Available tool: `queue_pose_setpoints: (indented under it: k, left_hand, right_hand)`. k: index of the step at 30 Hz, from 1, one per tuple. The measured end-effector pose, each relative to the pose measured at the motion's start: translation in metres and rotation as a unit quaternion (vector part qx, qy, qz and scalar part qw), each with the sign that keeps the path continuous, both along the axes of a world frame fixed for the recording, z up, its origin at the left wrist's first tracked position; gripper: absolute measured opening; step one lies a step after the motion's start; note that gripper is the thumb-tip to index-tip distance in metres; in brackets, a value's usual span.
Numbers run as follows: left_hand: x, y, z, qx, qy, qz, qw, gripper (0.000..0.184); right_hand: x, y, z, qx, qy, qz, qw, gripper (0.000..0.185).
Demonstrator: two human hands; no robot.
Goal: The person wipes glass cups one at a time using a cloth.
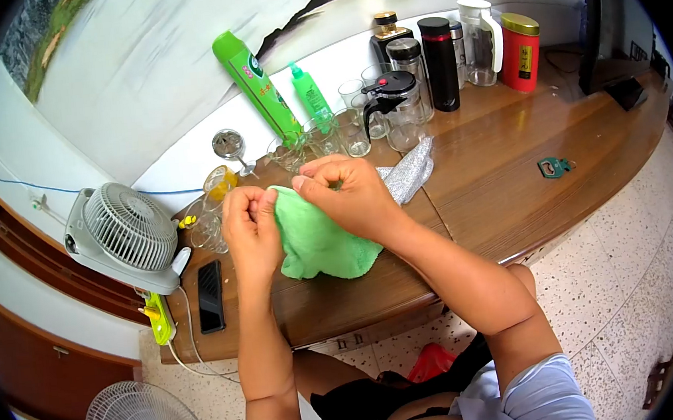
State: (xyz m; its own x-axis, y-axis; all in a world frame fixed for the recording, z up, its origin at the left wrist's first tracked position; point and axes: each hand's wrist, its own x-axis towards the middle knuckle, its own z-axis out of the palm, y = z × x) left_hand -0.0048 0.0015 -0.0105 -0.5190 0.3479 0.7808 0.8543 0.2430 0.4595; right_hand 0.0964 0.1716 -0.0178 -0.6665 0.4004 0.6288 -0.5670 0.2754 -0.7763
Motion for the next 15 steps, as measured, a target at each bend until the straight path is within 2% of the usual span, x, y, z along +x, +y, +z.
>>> queue_pose_setpoints:
  k: [3,7,10,13,15]
  left_hand:
    - [-0.001,0.000,0.000,0.045,-0.097,0.008,0.994,0.017]
    - [-0.006,0.004,-0.011,0.101,-0.216,-0.097,0.966,0.016]
    - [-0.011,0.006,-0.012,0.149,-0.279,-0.132,0.940,0.019]
    - [-0.004,0.004,-0.002,0.174,-0.389,-0.189,0.885,0.029]
    - [0.008,0.003,0.009,0.145,-0.447,-0.242,0.849,0.037]
  right_hand:
    - [0.003,-0.003,0.002,-0.053,-0.039,0.077,0.995,0.030]
    - [0.004,-0.004,0.000,-0.136,-0.039,0.160,0.977,0.027]
    - [0.008,0.000,0.008,-0.297,-0.071,0.267,0.914,0.026]
    - [0.002,0.000,0.002,-0.249,-0.023,0.250,0.936,0.024]
    - [-0.002,-0.006,0.001,-0.089,0.049,0.109,0.989,0.026]
